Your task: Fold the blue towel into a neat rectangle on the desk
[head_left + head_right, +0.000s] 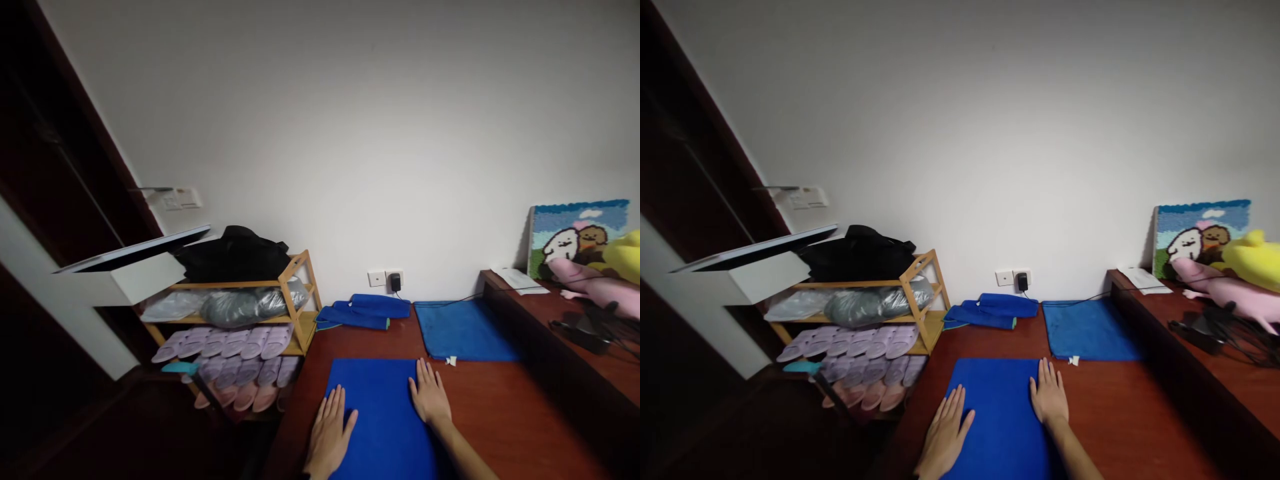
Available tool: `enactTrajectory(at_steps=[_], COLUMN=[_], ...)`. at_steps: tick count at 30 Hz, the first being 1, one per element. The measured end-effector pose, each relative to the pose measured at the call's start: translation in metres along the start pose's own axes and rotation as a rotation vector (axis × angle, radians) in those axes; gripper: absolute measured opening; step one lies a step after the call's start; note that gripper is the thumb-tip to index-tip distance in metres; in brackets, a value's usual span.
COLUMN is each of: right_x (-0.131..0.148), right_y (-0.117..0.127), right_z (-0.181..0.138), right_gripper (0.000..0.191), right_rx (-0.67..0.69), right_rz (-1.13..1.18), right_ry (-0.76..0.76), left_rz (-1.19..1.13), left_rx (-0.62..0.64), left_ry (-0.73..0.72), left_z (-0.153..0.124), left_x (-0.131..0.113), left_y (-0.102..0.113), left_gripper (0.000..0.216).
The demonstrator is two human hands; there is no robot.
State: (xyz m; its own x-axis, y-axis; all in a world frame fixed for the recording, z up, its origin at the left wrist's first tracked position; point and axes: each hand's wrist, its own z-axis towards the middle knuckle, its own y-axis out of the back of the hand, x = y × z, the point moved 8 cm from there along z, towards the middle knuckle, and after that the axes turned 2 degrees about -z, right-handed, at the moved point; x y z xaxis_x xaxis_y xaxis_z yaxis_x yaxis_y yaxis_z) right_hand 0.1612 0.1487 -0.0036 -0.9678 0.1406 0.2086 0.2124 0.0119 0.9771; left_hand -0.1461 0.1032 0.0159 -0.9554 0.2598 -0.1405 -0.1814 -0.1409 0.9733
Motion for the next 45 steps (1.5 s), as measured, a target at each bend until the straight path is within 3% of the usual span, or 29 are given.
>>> enactTrajectory(at_steps=[2, 4, 8, 10, 12, 15, 24, 27, 30, 33, 36, 38, 40, 42, 45], right_x=[0.000, 0.000, -0.001, -0.002, -0.003, -0.005, -0.005, -0.005, -0.004, -0.004, -0.005, -0.006, -0.006, -0.006, -0.008], right_y=[0.000, 0.001, -0.004, -0.008, -0.010, -0.009, -0.004, -0.004, -0.003, -0.002, -0.002, -0.004, -0.008, -0.010, -0.012], right_z=[0.001, 0.002, 0.002, 0.002, 0.003, 0.002, 0.000, 0.001, 0.000, 0.000, 0.000, 0.000, 0.000, 0.000, 0.002], right_gripper=[0.075, 0.074, 0.070, 0.068, 0.068, 0.072, 0.075, 0.074, 0.074, 0.074, 0.074, 0.073, 0.071, 0.070, 0.073], right_rx=[-0.006, -0.013, 0.000, 0.014, 0.020, 0.015, 0.021, 0.020, 0.018, 0.011, 0.005, 0.006, 0.011, 0.008, -0.005], right_rz=[0.015, 0.019, -0.033, -0.065, -0.083, -0.083, -0.046, -0.062, -0.072, -0.069, -0.051, -0.048, -0.065, -0.087, -0.085], right_ry=[0.001, 0.006, 0.043, 0.061, 0.060, 0.033, 0.001, 0.000, -0.001, 0.004, 0.002, 0.014, 0.050, 0.072, 0.042], left_rz=[-0.023, -0.072, -0.189, -0.224, -0.241, -0.225, -0.062, -0.063, -0.063, -0.082, -0.143, -0.189, -0.241, -0.268, -0.241], left_rx=[-0.014, -0.002, 0.069, 0.103, 0.112, 0.100, 0.101, 0.088, 0.055, -0.022, -0.024, 0.031, 0.049, 0.056, 0.079], left_ry=[-0.043, -0.142, -0.321, -0.318, -0.307, -0.280, -0.027, 0.013, 0.058, 0.043, -0.158, -0.326, -0.412, -0.413, -0.364], left_z=[0.014, 0.034, 0.073, 0.087, 0.093, 0.094, 0.091, 0.088, 0.087, 0.087, 0.078, 0.065, 0.052, 0.043, 0.035], left_x=[-0.026, -0.069, -0.160, -0.183, -0.186, -0.157, 0.019, 0.050, 0.059, 0.029, -0.054, -0.118, -0.164, -0.181, -0.154], left_y=[0.007, 0.010, -0.005, -0.022, -0.036, -0.043, -0.006, 0.000, 0.008, 0.018, 0.013, -0.003, -0.018, -0.029, -0.033], left_gripper=[0.071, 0.068, 0.063, 0.063, 0.064, 0.066, 0.071, 0.069, 0.068, 0.067, 0.064, 0.063, 0.064, 0.065, 0.063])
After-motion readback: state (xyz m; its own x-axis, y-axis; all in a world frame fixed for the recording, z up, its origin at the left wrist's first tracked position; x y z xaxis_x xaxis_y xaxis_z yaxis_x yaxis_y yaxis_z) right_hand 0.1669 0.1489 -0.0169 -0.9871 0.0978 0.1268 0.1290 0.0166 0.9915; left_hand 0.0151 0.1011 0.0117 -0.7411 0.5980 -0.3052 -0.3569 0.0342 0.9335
